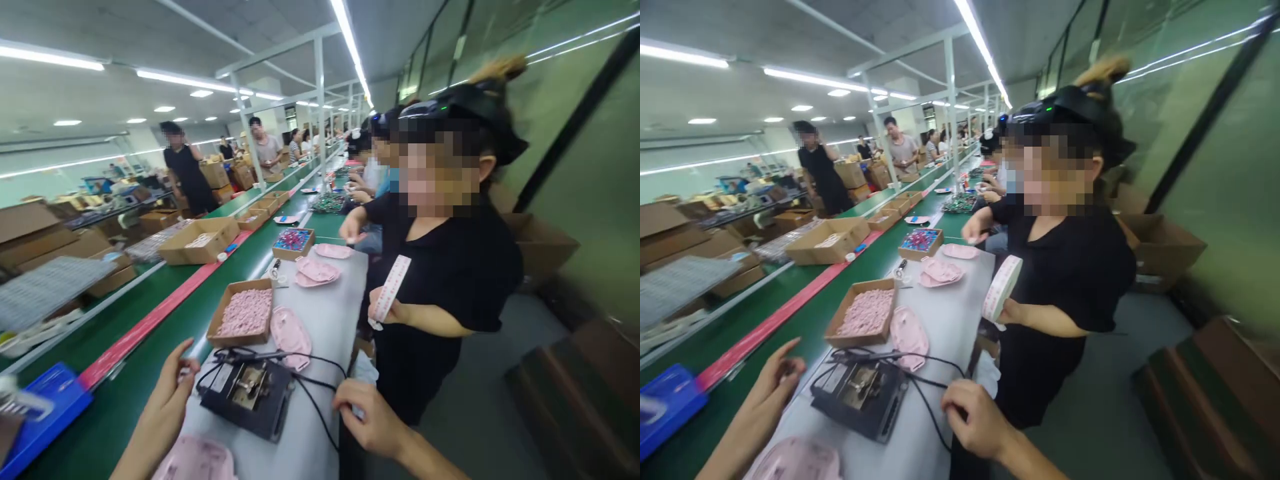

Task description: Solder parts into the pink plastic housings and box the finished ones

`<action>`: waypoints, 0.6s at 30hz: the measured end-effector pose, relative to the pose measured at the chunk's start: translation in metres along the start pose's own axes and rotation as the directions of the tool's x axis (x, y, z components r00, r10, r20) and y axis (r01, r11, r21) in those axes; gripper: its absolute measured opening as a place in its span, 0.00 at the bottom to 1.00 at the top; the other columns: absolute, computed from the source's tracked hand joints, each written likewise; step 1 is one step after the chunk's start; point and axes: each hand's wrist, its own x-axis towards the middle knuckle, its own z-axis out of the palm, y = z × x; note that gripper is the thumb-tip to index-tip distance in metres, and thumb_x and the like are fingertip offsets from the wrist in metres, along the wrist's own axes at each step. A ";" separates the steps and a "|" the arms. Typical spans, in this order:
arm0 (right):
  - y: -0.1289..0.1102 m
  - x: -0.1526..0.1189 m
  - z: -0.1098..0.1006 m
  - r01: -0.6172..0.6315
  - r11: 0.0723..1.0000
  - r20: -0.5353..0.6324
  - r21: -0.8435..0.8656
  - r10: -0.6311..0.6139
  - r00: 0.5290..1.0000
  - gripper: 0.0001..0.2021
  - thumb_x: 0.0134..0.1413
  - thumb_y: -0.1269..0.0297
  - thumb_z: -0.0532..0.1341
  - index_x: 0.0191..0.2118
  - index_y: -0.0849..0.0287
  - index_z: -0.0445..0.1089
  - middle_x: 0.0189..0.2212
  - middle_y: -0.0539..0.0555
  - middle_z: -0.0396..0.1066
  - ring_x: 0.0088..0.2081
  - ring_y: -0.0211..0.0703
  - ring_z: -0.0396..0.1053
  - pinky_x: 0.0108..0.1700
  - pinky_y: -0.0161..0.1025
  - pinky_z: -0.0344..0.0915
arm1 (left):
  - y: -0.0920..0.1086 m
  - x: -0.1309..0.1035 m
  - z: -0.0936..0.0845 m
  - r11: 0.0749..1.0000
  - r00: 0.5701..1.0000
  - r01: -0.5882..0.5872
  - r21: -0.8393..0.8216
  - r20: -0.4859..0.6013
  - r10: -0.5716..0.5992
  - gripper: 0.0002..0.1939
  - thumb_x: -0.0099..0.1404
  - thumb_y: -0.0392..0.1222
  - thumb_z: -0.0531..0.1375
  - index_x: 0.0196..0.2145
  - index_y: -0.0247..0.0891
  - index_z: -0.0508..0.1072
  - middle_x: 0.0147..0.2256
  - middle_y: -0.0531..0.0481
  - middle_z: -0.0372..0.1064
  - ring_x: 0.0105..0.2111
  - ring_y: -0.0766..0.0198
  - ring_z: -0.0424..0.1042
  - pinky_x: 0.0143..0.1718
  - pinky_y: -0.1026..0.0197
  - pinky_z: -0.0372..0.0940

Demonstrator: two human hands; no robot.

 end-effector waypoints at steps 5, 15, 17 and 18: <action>0.013 -0.021 0.019 0.006 1.000 0.079 -0.023 -0.004 0.997 0.12 0.46 0.75 0.57 0.36 0.50 0.69 0.31 0.50 0.75 0.34 0.47 0.74 0.37 0.46 0.69 | 0.056 0.120 0.057 0.869 0.937 -0.321 0.376 0.258 0.235 0.31 0.66 0.37 0.46 0.64 0.23 0.57 0.60 0.28 0.62 0.61 0.49 0.64 0.65 0.46 0.55; 0.011 0.008 0.031 0.148 0.984 0.297 0.100 -0.172 0.939 0.13 0.52 0.73 0.54 0.39 0.54 0.71 0.34 0.53 0.75 0.38 0.45 0.74 0.41 0.45 0.67 | 0.083 0.023 0.102 0.664 0.810 -0.561 0.493 0.492 0.319 0.26 0.71 0.30 0.45 0.64 0.34 0.66 0.58 0.39 0.68 0.66 0.47 0.55 0.69 0.40 0.43; 0.013 0.017 0.035 0.167 0.978 0.326 0.128 -0.200 0.924 0.13 0.53 0.73 0.54 0.40 0.53 0.72 0.35 0.52 0.76 0.39 0.45 0.74 0.42 0.45 0.67 | 0.086 0.029 0.103 0.637 0.820 -0.557 0.533 0.475 0.319 0.25 0.72 0.30 0.44 0.62 0.32 0.68 0.53 0.37 0.70 0.61 0.47 0.61 0.69 0.40 0.43; 0.014 0.016 0.038 0.154 0.978 0.333 0.138 -0.192 0.923 0.14 0.52 0.73 0.54 0.41 0.52 0.72 0.35 0.52 0.76 0.39 0.45 0.74 0.42 0.45 0.67 | 0.086 0.031 0.104 0.621 0.817 -0.565 0.543 0.476 0.326 0.24 0.72 0.30 0.45 0.59 0.32 0.70 0.50 0.38 0.72 0.58 0.48 0.64 0.68 0.40 0.46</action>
